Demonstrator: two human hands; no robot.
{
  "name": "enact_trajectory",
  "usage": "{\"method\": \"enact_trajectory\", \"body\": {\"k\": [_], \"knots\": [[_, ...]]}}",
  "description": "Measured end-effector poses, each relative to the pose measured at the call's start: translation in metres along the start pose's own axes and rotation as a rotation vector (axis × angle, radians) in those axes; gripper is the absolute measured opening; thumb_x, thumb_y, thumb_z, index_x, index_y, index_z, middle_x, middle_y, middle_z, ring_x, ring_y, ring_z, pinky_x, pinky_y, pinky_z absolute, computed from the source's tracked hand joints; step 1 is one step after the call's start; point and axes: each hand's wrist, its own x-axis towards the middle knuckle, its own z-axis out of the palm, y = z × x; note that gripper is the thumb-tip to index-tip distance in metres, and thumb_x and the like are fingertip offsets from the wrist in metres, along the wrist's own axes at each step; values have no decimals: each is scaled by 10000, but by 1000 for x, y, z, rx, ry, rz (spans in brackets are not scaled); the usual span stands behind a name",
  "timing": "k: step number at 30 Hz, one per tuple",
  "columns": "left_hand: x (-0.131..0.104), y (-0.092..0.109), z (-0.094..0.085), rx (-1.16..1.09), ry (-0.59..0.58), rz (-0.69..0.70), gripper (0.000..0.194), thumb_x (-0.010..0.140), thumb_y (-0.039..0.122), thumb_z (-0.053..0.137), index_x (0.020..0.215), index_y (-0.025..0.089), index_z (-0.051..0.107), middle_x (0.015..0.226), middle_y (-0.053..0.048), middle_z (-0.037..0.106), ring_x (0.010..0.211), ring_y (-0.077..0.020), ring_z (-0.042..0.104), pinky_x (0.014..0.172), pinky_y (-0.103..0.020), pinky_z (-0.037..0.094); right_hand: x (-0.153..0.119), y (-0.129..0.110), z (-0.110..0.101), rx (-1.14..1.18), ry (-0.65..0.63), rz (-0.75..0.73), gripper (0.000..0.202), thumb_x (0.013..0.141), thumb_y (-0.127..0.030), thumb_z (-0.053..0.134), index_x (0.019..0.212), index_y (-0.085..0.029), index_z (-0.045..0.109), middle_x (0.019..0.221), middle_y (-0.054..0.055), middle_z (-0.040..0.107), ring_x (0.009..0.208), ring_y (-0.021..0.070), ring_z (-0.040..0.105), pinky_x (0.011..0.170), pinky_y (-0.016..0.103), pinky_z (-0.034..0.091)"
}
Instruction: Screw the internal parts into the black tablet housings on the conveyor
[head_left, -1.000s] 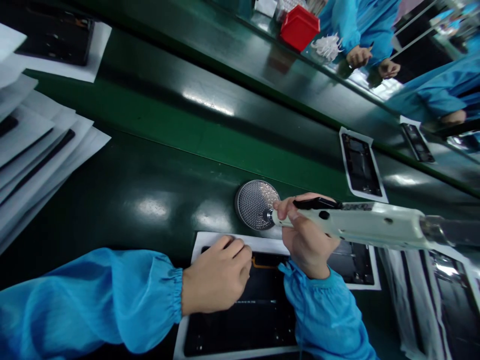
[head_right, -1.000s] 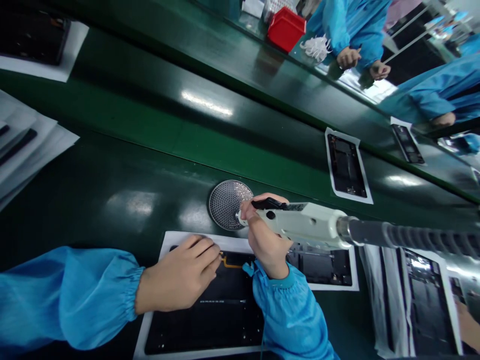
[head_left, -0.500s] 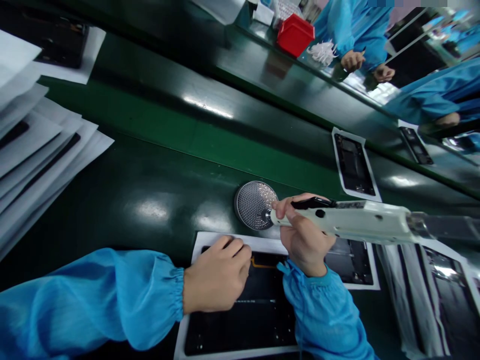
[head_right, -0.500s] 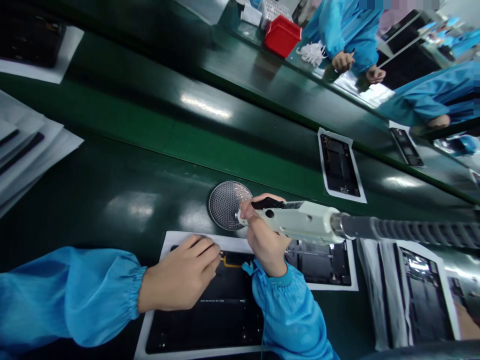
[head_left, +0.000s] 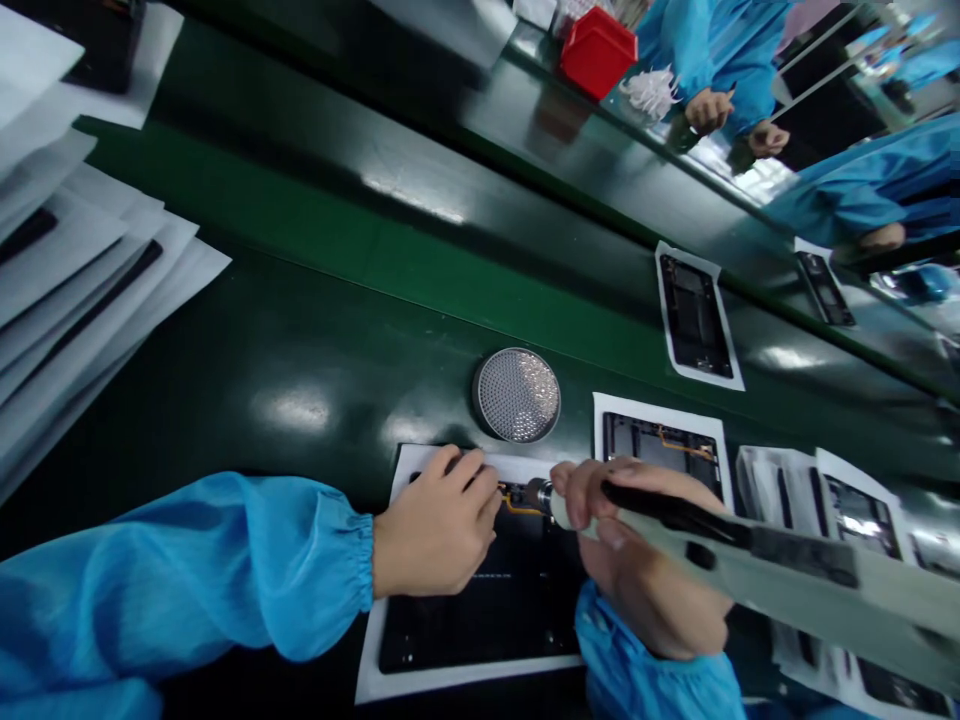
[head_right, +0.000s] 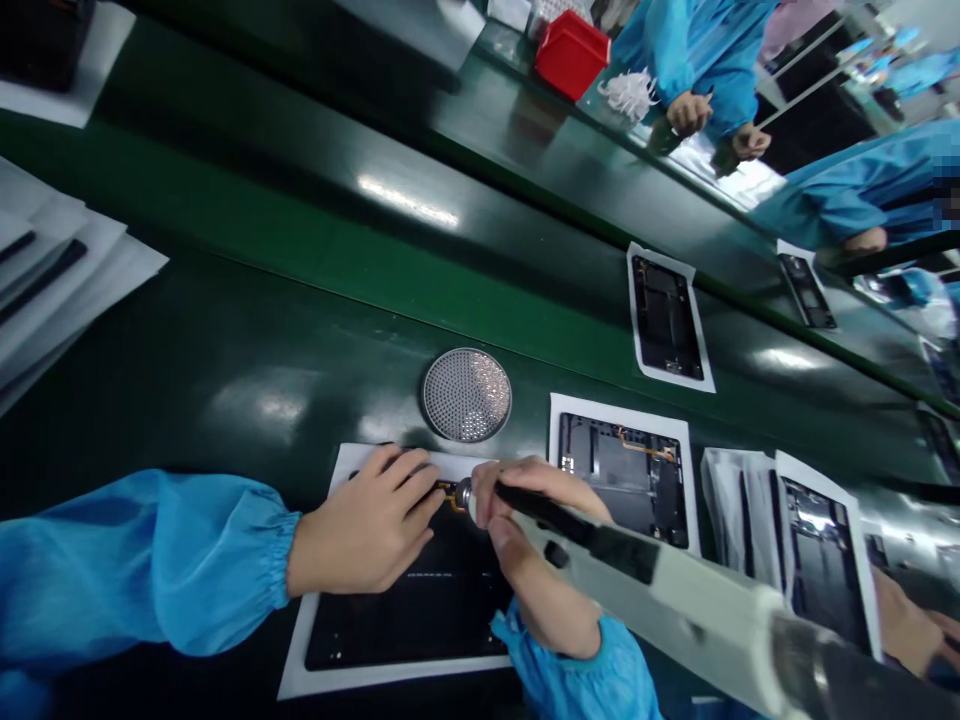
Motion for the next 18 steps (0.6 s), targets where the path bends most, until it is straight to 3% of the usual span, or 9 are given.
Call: {"method": "enact_trajectory", "body": {"k": [6,18], "knots": [[1,0,2,-2,38,3,297,953,260,521,992,33,709,1052,-196,637,1100,-350,533,885,-484,422,-10,16,4,-13,1,81,275,781,-139,685,1023,-271,679,725,-22,610,613,164,618,678,407,550],[2,1,1,-13,43,18,249,942,228,527,885,67,708,984,-181,648,1053,-338,560,877,-502,416,-8,22,3,-14,-49,100,304,787,-158,677,1059,-293,676,703,-25,624,622,178,620,648,393,532]]}}
